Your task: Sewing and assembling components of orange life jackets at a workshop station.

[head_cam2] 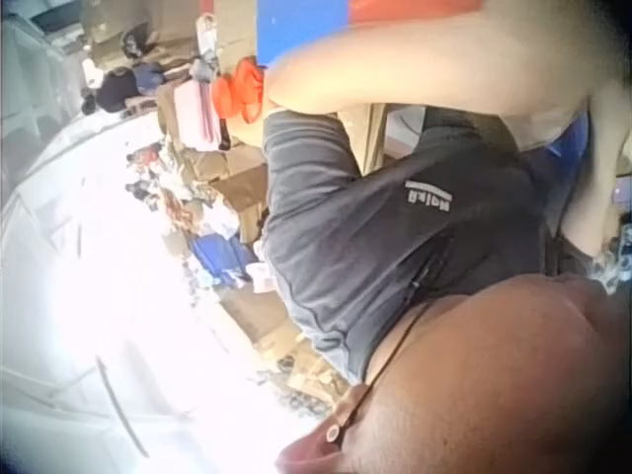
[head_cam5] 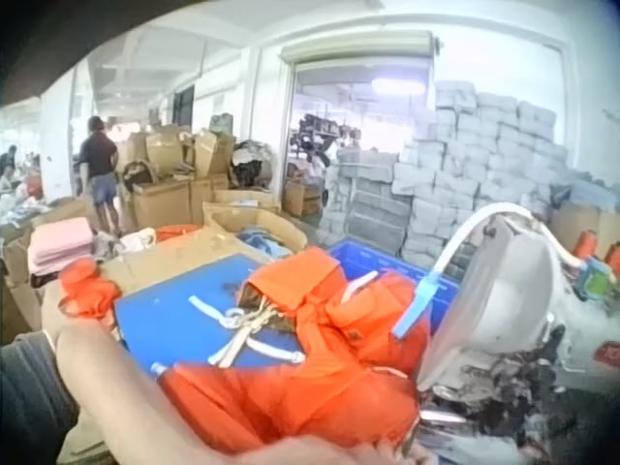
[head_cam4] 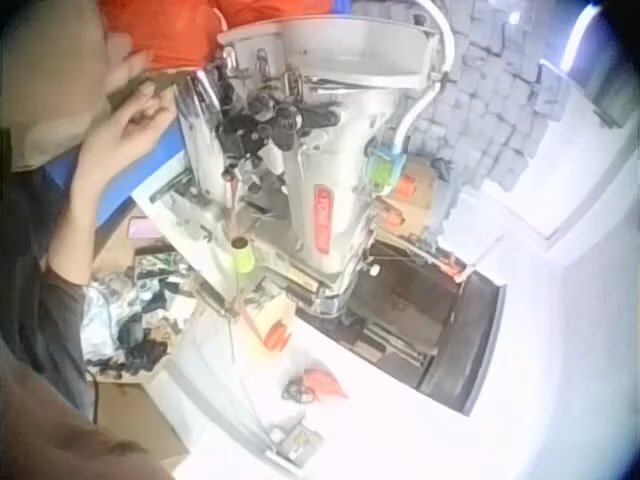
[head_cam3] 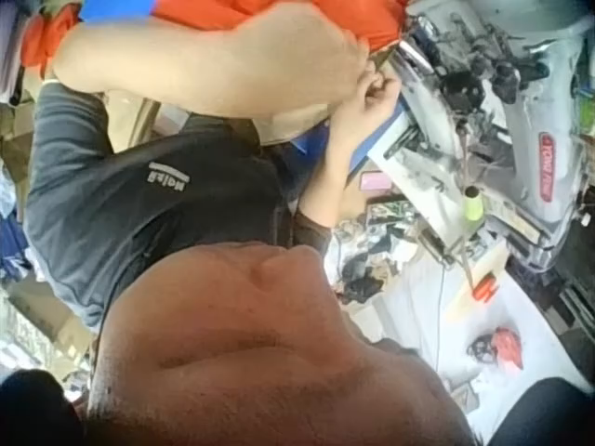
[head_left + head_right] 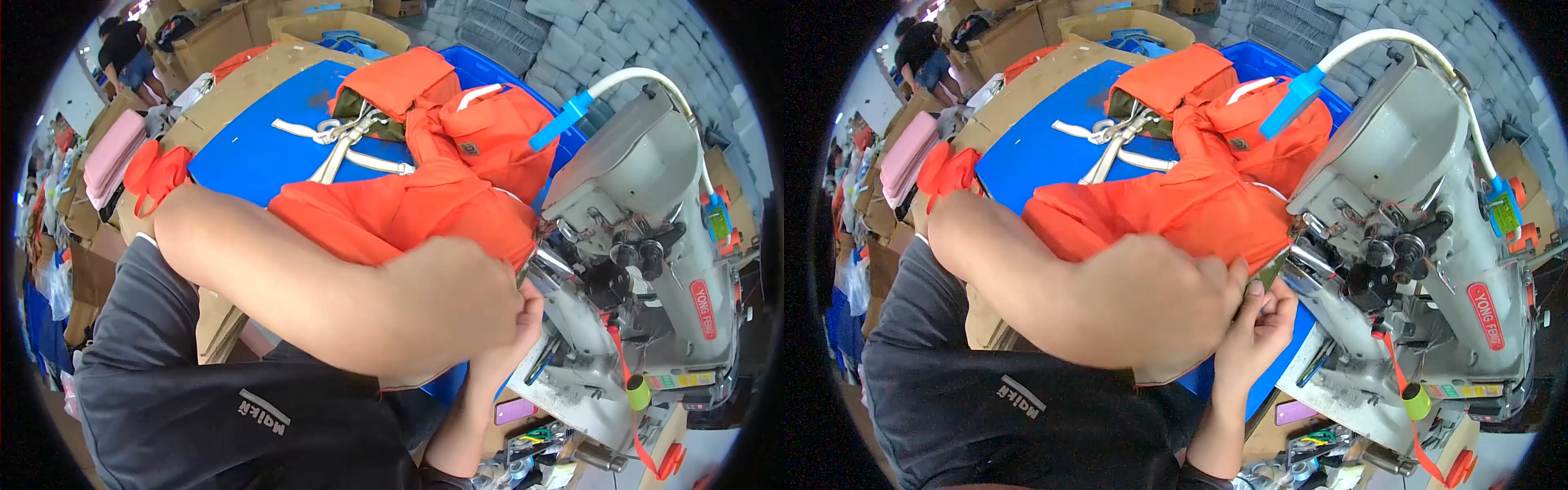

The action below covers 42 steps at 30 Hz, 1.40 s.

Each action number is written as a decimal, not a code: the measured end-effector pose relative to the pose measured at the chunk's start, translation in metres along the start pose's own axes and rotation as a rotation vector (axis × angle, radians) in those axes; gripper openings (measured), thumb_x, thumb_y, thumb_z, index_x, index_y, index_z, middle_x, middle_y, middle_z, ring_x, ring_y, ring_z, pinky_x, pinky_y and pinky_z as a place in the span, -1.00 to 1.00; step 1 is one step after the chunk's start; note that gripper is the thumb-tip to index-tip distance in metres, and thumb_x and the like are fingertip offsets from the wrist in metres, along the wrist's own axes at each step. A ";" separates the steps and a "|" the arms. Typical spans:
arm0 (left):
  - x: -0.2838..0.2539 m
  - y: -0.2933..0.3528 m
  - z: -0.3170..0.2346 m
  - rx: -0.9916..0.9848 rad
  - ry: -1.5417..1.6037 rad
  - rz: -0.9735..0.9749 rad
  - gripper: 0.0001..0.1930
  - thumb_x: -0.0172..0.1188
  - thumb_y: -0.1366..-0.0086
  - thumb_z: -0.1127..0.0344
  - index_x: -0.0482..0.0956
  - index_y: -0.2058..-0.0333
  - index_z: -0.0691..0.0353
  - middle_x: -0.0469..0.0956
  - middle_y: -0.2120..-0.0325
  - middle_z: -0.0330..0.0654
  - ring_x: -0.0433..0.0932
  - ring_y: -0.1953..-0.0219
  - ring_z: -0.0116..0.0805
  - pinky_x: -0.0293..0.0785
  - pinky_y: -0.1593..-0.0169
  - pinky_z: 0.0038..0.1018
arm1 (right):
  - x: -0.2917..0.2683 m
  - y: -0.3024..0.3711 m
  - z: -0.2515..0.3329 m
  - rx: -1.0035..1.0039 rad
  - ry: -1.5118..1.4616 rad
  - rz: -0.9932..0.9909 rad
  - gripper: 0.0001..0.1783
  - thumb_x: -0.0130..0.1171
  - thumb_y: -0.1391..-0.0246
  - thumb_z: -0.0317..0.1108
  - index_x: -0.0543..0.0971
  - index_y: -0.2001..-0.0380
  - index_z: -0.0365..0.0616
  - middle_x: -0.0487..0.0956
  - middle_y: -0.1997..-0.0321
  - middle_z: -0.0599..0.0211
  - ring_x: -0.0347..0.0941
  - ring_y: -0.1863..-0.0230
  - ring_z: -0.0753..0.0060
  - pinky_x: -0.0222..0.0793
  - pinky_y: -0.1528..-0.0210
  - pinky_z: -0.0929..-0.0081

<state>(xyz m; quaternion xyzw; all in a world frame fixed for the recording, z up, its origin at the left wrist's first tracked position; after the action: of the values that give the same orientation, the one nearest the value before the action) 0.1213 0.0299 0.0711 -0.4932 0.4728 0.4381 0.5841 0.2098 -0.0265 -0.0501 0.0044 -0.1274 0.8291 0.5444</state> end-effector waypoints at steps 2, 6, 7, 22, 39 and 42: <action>0.025 0.000 -0.022 0.163 0.044 0.090 -0.68 0.16 -0.02 0.36 0.54 0.27 0.51 0.52 0.60 -0.19 0.57 0.58 -0.36 0.38 0.66 -0.47 | 0.001 0.001 -0.006 0.039 -0.063 -0.031 -0.85 -0.01 -0.24 -0.56 0.41 0.12 -0.31 0.47 0.47 0.48 0.30 0.44 0.79 0.24 0.39 0.74; 0.040 0.010 -0.031 0.114 0.198 -0.047 -0.62 0.12 -0.04 0.38 0.51 0.16 0.52 0.49 0.65 -0.19 0.53 0.62 -0.40 0.35 0.69 -0.46 | -0.007 0.004 -0.017 0.052 -0.053 0.000 -0.77 -0.07 -0.22 -0.64 0.36 0.04 -0.34 0.53 0.39 0.41 0.37 0.35 0.76 0.28 0.29 0.74; 0.038 0.016 -0.030 0.078 0.214 -0.023 -0.59 0.14 -0.04 0.40 0.50 0.14 0.56 0.52 0.63 -0.16 0.56 0.62 -0.35 0.37 0.67 -0.44 | -0.003 0.009 -0.015 0.044 0.064 0.060 -0.75 -0.08 -0.22 -0.65 0.35 0.03 -0.34 0.55 0.37 0.38 0.39 0.33 0.75 0.28 0.27 0.75; 0.054 0.027 -0.046 0.117 0.072 0.076 -0.56 0.15 -0.03 0.40 0.50 0.11 0.59 0.49 0.72 -0.16 0.52 0.69 -0.34 0.35 0.68 -0.46 | 0.003 0.006 -0.003 0.091 -0.076 0.023 -0.79 -0.03 -0.31 -0.39 0.40 0.10 -0.32 0.56 0.26 0.34 0.40 0.27 0.69 0.31 0.14 0.70; 0.181 -0.172 0.113 0.048 1.167 0.428 -0.69 0.08 -0.32 0.18 0.60 0.20 0.34 0.59 0.45 -0.22 0.50 0.44 -0.44 0.39 0.43 -0.45 | 0.005 0.010 -0.004 0.102 -0.066 0.057 -0.78 0.03 -0.28 -0.36 0.42 0.12 -0.31 0.57 0.11 0.17 0.47 0.12 0.53 0.36 0.00 0.55; 0.183 -0.173 0.114 0.171 1.055 0.442 -0.68 0.08 -0.33 0.18 0.60 0.16 0.32 0.54 0.49 -0.29 0.43 0.55 -0.55 0.29 0.55 -0.53 | 0.001 0.010 -0.006 0.120 -0.049 0.041 -0.78 0.02 -0.29 -0.37 0.42 0.11 -0.31 0.57 0.11 0.17 0.48 0.11 0.52 0.36 -0.01 0.55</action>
<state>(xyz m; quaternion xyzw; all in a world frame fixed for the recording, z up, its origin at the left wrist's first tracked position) 0.3350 0.1290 -0.0730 -0.4855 0.8256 0.2048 0.2020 0.2013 -0.0274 -0.0579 0.0548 -0.0909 0.8458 0.5228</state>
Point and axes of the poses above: each hand's wrist, its own y-axis away from the middle knuckle, its own x-axis out of the palm, z = x × y, the point moved 10 cm from there along -y, towards the middle knuckle
